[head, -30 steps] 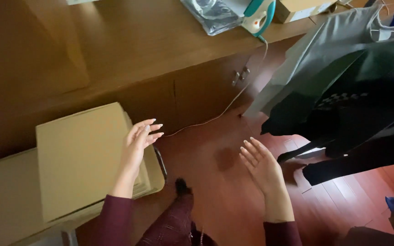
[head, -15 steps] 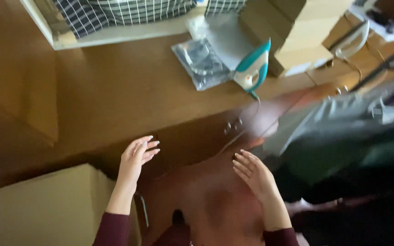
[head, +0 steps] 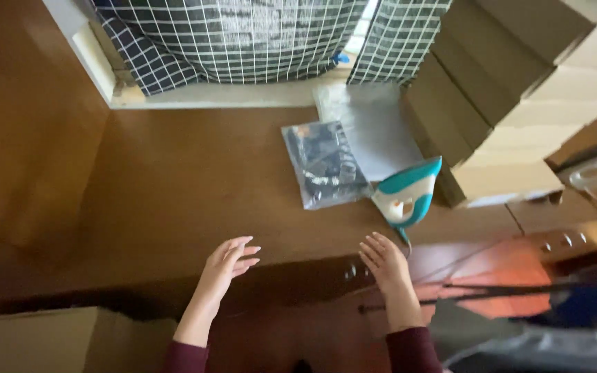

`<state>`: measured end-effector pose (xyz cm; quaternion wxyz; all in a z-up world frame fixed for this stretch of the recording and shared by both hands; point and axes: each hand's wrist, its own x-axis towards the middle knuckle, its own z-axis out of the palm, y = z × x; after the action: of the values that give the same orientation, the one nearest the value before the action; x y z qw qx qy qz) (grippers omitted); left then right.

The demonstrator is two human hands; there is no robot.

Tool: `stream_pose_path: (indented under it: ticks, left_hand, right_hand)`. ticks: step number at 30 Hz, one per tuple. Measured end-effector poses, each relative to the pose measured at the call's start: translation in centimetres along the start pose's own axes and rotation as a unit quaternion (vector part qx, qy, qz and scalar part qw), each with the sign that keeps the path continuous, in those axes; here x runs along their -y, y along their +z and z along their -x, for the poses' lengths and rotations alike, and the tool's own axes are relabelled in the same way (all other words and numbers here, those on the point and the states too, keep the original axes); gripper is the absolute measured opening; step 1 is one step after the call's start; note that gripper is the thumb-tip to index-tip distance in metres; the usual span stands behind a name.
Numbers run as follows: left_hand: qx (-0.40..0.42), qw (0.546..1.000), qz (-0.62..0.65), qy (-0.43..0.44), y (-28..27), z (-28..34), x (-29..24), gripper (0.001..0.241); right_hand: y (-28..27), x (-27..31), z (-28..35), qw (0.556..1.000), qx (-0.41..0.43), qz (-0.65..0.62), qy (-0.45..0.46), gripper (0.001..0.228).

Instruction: The person unpacks two separate cardboard boxes containing folded t-shirts. They remove each shirt from a plastic bag, unfold it on a wooden surface, and then hang it on a metal clothing rack using a hanger.

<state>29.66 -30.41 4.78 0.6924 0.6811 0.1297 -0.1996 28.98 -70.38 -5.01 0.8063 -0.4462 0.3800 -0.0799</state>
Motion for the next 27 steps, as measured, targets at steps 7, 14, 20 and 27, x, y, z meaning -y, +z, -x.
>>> stream_pose_path:
  ticks: [7, 14, 20, 27]
  left_hand:
    - [-0.041, 0.998, 0.02, -0.035, 1.4, -4.5, -0.7, 0.055]
    - [-0.079, 0.995, 0.02, -0.059, -3.0, -9.0, -3.1, 0.053]
    - [-0.057, 0.997, -0.006, -0.059, -8.1, -14.3, -6.5, 0.054]
    - [-0.036, 0.997, -0.021, -0.059, -12.1, -20.0, -9.6, 0.056]
  right_hand:
    - [7.1, -0.1, -7.9, 0.999, 0.019, -0.007, 0.034, 0.056]
    - [9.8, -1.6, -20.5, 0.993, 0.001, -0.11, 0.044, 0.055]
    - [13.5, -0.4, -21.3, 0.989, -0.123, 0.045, 0.064, 0.046]
    - [22.6, 0.4, -11.6, 0.961, -0.1, 0.189, -0.178, 0.048]
